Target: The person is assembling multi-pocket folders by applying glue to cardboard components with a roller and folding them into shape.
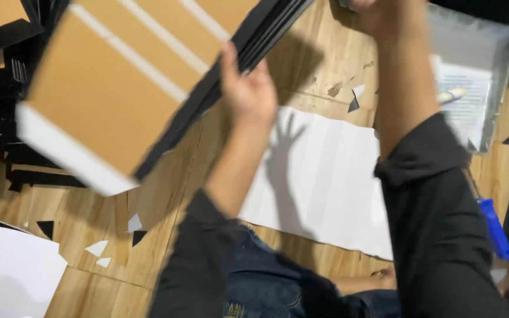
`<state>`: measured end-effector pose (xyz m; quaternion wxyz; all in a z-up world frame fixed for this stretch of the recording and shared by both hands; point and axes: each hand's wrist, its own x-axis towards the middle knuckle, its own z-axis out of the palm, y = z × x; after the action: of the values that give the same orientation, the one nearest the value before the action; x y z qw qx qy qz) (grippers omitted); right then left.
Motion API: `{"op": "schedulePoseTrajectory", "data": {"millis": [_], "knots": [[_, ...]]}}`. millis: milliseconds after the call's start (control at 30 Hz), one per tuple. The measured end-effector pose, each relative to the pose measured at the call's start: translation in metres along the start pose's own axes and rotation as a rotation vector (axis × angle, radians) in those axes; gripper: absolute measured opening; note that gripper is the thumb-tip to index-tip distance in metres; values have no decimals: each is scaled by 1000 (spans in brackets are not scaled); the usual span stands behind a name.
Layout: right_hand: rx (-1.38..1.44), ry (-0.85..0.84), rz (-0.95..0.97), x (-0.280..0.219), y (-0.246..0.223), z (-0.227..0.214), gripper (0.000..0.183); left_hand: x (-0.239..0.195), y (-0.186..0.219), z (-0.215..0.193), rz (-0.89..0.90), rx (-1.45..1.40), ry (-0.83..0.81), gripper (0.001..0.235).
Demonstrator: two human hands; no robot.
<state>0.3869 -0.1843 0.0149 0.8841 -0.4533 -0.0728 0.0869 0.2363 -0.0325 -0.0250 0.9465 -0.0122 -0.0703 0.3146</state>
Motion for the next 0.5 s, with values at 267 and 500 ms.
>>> {"op": "schedulePoseTrajectory", "data": {"millis": [267, 500], "knots": [[-1380, -201, 140, -141, 122, -117, 70, -75, -30, -207, -707, 1670, 42, 31], [-1417, -197, 231, -231, 79, -135, 48, -58, 154, -128, -278, 2949, -605, 60]]}}
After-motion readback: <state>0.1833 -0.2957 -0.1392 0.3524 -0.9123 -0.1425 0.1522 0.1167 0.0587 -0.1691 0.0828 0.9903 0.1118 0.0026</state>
